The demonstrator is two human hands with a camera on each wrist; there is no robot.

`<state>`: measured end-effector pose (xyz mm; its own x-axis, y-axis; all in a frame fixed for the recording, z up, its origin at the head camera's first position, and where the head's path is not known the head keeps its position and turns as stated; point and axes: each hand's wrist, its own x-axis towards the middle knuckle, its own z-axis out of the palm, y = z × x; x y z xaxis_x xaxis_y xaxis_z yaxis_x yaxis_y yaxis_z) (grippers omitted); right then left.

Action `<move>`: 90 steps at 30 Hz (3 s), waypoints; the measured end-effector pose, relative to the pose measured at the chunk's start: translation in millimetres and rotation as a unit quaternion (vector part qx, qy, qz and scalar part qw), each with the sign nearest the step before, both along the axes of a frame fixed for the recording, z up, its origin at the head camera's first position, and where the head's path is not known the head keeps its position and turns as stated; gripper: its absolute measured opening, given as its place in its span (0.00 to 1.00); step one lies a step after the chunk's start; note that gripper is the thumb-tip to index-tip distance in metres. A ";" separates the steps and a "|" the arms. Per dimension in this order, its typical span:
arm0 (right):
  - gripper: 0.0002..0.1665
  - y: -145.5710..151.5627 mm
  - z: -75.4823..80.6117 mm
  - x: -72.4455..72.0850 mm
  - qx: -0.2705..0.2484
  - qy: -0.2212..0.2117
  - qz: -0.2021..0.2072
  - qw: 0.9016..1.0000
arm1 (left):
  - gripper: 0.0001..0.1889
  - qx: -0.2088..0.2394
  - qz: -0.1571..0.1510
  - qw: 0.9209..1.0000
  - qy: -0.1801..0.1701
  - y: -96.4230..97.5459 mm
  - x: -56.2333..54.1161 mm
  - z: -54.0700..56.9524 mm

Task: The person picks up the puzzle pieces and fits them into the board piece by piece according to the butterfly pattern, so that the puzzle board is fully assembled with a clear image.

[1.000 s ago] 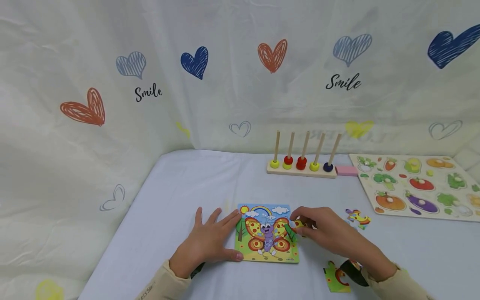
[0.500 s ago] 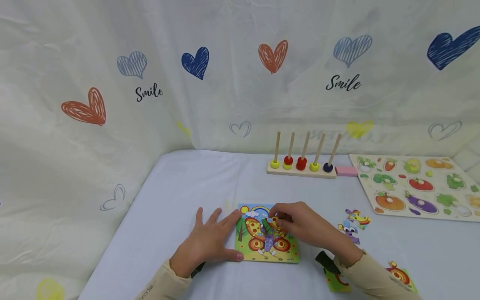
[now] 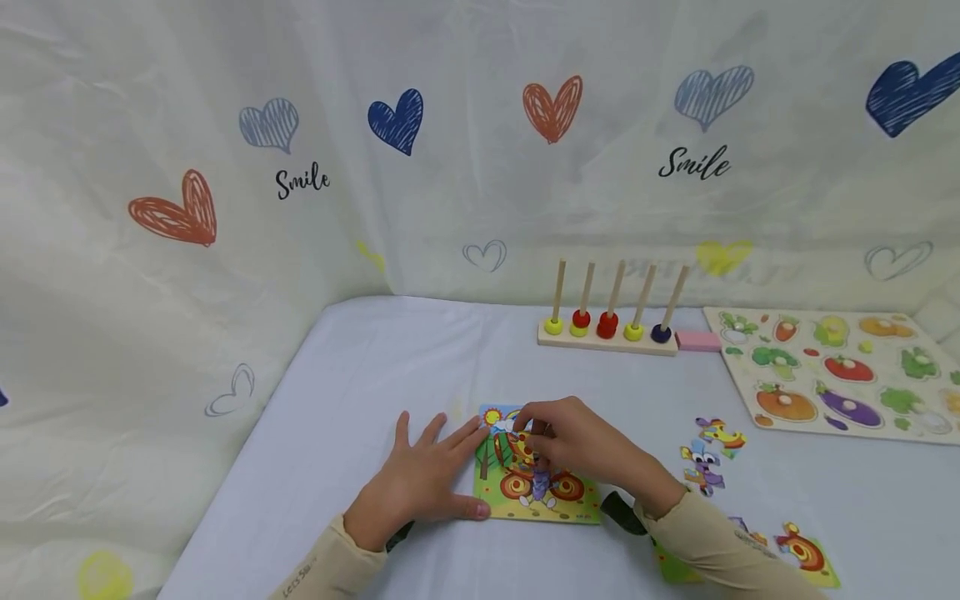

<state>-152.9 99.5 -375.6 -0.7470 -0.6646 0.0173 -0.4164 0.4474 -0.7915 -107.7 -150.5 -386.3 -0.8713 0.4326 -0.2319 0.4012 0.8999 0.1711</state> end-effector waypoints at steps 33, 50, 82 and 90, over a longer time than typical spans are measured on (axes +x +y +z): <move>0.05 -45.0 -5.8 1.7 0.117 0.045 -0.087 0.988 | 0.54 -0.003 -0.001 1.000 -0.006 -1.0 0.2 1.1; 0.10 -53.0 -7.0 1.5 0.155 0.021 -0.120 0.980 | 0.54 -0.008 -0.001 1.000 -0.009 0.4 0.2 5.0; 0.13 -47.3 -6.4 3.2 0.220 0.029 -0.113 0.969 | 0.54 -0.009 -0.007 1.000 -0.004 -0.8 0.4 3.2; 0.19 -40.1 -6.1 -0.7 0.221 0.005 -0.119 0.968 | 0.53 -0.008 -0.004 1.000 -0.010 -1.4 0.6 2.5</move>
